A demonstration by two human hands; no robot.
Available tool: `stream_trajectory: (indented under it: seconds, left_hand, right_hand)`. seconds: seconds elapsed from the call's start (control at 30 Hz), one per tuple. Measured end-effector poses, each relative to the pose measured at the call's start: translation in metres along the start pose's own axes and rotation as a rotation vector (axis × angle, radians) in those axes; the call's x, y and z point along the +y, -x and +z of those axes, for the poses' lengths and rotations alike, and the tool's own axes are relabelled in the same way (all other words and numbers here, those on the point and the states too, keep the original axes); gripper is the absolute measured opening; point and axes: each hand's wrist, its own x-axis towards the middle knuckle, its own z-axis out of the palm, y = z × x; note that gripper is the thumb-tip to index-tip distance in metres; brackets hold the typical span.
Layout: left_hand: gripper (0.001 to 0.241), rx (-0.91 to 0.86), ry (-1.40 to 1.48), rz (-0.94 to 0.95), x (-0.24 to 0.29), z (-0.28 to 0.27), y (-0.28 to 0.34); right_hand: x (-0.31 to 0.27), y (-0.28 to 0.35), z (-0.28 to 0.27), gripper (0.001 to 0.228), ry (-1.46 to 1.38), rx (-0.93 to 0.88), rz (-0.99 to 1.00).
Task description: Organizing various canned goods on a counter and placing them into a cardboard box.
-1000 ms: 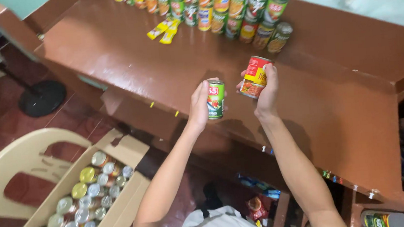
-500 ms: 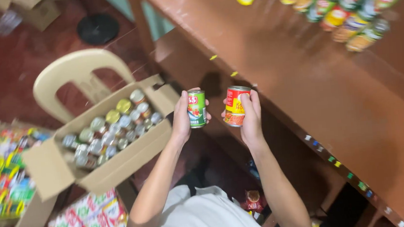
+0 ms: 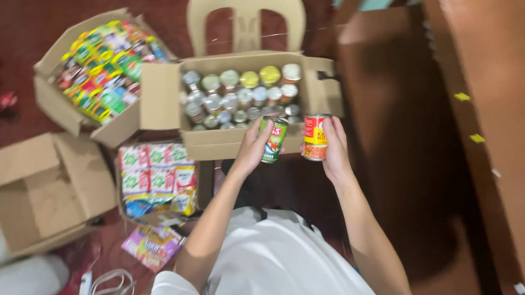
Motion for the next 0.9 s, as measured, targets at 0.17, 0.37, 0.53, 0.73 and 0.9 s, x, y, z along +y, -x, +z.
stream_trajectory:
  seconds: [0.17, 0.37, 0.53, 0.73, 0.9]
  left_hand:
    - [0.048, 0.149, -0.055, 0.044, 0.019, -0.069, -0.01]
    - [0.056, 0.318, -0.118, 0.09, 0.014, -0.148, -0.054]
    - [0.06, 0.4, -0.304, 0.141, 0.01, -0.2, -0.078]
    - [0.066, 0.43, -0.477, 0.09, 0.015, -0.241, -0.09]
    - [0.065, 0.432, -0.606, -0.03, -0.006, -0.265, -0.098]
  right_hand:
    - [0.032, -0.056, 0.038, 0.033, 0.052, -0.045, 0.106]
    - [0.082, -0.131, 0.048, 0.035, 0.148, -0.04, 0.088]
    - [0.103, -0.177, 0.072, 0.041, 0.191, -0.011, 0.214]
    - [0.163, -0.211, 0.08, 0.046, 0.281, -0.04, 0.261]
    - [0.205, -0.242, 0.082, 0.053, 0.542, -0.13, 0.159]
